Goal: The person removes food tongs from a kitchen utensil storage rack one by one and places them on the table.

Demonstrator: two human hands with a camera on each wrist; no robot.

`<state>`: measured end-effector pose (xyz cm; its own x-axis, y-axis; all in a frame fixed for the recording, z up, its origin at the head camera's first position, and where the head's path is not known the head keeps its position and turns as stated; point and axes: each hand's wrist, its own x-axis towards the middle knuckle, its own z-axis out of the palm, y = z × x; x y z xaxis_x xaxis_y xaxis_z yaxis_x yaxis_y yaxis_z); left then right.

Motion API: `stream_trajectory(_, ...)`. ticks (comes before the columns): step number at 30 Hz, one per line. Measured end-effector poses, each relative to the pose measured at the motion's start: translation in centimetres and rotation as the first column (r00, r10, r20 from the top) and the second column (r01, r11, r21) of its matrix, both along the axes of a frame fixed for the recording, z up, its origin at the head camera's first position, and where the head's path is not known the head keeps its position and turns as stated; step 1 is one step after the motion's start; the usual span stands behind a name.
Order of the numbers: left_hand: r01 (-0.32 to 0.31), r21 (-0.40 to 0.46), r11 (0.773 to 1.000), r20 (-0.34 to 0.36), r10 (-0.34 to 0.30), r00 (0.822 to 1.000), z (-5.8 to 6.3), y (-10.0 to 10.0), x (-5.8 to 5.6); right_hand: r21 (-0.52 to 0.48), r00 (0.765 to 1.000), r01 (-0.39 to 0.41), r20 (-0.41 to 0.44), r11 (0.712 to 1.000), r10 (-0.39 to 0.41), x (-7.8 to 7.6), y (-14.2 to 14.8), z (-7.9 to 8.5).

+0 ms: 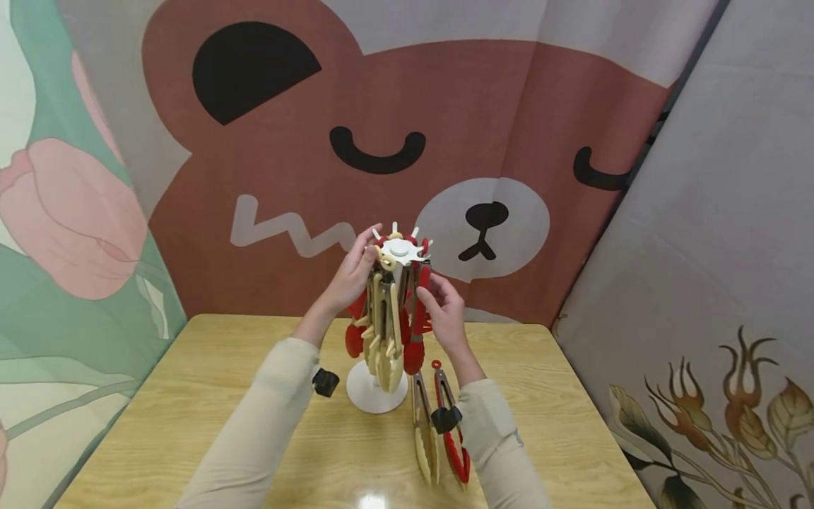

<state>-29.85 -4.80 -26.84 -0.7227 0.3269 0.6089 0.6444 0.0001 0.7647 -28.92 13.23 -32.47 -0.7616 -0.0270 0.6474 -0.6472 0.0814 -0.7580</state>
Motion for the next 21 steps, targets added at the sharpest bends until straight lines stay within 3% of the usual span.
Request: stream_trajectory(21, 0.003, 0.005, 1.0, -0.003, -0.003, 1.0, 0.0, -0.05, 0.01, -0.031, 0.998, 0.018, -0.059, 0.999, -0.019, -0.15, 0.16, 0.15)
